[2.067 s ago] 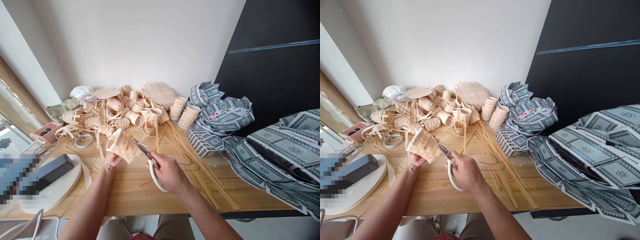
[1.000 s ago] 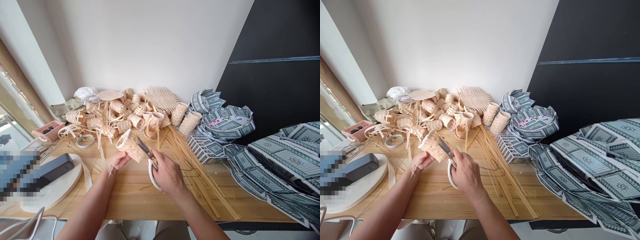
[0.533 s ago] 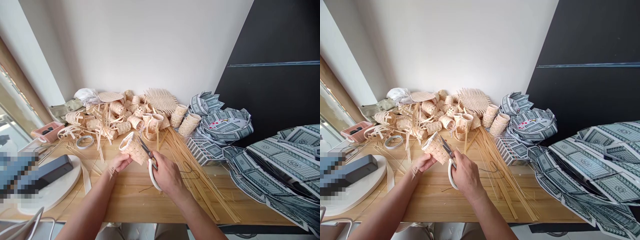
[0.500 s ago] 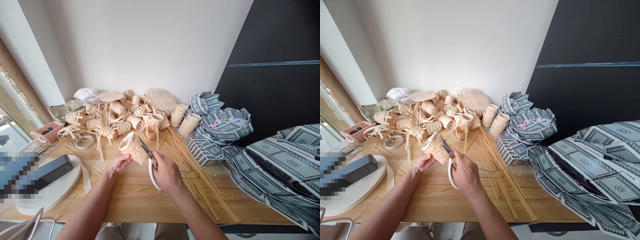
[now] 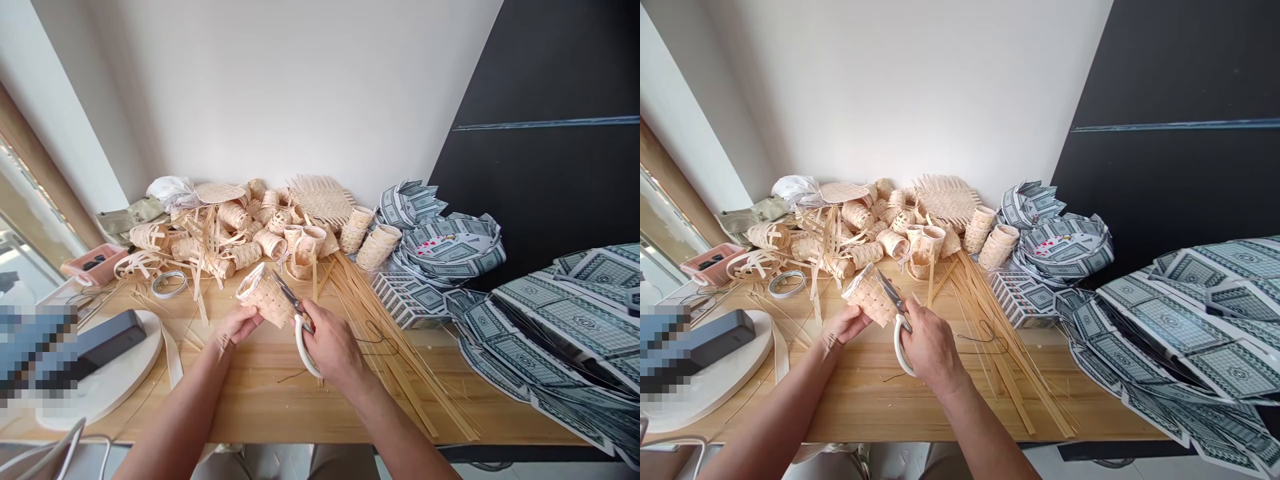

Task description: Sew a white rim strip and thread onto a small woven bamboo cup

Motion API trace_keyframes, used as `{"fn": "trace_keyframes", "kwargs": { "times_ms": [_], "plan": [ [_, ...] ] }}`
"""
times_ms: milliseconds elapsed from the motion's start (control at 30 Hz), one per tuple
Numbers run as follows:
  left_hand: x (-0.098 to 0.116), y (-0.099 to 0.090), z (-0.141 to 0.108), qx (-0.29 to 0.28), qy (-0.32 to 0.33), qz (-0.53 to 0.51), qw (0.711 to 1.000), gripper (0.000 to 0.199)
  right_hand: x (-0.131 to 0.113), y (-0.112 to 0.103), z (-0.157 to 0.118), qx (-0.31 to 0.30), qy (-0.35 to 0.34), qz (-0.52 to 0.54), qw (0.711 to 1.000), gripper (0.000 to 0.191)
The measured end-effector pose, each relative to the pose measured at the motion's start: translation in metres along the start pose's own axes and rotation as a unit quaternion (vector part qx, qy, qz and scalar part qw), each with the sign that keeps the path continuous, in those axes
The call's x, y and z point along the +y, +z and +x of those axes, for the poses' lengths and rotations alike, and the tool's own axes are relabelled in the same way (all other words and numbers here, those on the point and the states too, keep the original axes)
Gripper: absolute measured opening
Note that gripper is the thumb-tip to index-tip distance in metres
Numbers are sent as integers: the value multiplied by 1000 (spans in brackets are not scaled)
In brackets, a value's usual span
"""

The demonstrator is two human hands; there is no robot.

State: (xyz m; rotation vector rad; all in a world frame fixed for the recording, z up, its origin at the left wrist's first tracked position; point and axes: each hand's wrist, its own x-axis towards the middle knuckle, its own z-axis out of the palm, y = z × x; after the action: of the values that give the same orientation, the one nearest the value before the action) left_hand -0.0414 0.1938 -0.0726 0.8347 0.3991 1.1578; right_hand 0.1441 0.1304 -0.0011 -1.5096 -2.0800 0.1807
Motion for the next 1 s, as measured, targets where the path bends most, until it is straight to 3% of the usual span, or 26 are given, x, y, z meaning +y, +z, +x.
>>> {"fn": "trace_keyframes", "kwargs": {
  "times_ms": [267,500,700,867,1000],
  "plan": [
    [-1,0,0,-5,-5,2,1000,72,1,1,0,6,-4,11,1000,16],
    [1,3,-1,6,-10,1,1000,51,2,-2,-2,18,-4,13,1000,14],
    [2,-6,2,54,25,-29,998,58,8,-20,-9,68,28,37,997,26],
    [3,-9,3,71,30,-38,996,59,15,-15,-17,26,28,21,999,23],
    [4,-2,4,64,29,-45,997,59,17,-8,-19,26,67,153,986,25]
  ]
}}
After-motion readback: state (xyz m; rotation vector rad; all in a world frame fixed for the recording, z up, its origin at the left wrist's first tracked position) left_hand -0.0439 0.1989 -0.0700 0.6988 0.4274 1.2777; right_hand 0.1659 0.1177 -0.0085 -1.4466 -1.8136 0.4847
